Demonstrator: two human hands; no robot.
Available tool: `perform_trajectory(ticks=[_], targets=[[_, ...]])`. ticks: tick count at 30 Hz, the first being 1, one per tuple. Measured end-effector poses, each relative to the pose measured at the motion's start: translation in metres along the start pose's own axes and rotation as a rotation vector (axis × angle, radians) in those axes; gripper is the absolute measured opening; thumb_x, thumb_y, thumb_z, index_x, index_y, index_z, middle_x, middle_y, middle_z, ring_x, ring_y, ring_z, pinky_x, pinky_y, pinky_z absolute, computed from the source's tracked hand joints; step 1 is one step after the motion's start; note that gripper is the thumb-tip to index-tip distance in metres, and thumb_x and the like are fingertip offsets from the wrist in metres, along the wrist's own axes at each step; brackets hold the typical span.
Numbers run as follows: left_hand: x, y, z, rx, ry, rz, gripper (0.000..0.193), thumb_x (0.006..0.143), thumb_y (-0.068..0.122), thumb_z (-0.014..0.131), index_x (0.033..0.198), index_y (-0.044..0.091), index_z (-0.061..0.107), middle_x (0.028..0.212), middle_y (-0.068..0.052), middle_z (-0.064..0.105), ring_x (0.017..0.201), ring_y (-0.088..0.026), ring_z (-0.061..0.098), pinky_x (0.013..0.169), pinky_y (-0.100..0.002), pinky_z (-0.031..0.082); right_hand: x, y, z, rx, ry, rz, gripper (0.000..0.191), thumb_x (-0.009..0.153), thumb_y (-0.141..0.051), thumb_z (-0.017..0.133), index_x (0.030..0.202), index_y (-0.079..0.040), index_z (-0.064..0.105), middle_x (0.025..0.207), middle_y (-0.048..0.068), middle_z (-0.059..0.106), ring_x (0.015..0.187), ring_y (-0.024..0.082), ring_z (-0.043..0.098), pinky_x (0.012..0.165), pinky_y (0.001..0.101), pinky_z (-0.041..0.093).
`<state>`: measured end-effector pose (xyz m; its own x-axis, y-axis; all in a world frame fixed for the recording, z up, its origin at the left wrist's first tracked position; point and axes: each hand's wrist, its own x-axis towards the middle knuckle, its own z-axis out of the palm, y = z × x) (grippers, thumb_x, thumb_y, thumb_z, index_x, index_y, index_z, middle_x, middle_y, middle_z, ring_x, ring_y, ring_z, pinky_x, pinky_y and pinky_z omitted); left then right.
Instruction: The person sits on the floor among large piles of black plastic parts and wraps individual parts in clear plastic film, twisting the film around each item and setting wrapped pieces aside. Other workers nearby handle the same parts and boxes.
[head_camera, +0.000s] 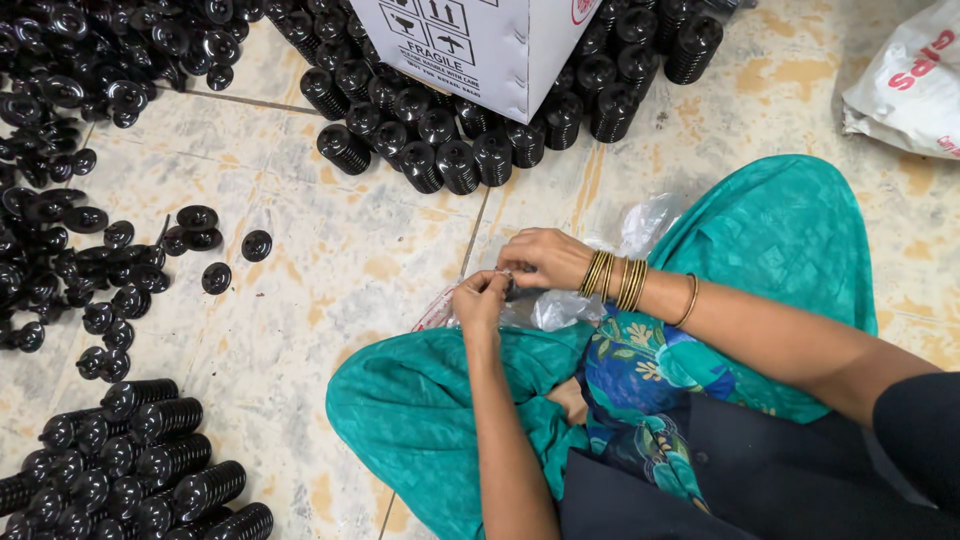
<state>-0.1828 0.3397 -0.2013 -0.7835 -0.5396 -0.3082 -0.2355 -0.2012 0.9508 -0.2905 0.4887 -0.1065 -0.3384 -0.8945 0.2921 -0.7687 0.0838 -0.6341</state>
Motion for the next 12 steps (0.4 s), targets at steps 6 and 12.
perform_trajectory(ticks=[6,12], targets=[[-0.008,0.01,0.0,0.17,0.065,0.194,0.009,0.081,0.007,0.076,0.084,-0.001,0.077,0.074,-0.003,0.073,0.063,-0.01,0.063,0.059,-0.027,0.049,-0.002,-0.001,0.01,-0.087,0.058,0.033,0.011,0.083,-0.014,0.072,0.089,-0.006,0.07,0.085,0.01,0.068,0.088,0.032,0.067,0.081,0.0416,0.054],[-0.04,0.052,0.02,0.628,0.23,0.465,0.013,0.082,0.013,0.08,0.088,0.001,0.077,0.087,-0.015,0.075,0.074,-0.026,0.071,0.071,-0.037,0.056,-0.003,0.017,0.017,-0.043,0.03,0.185,0.012,0.088,-0.015,0.069,0.095,-0.005,0.071,0.095,0.013,0.069,0.098,0.034,0.065,0.088,0.042,0.052]])
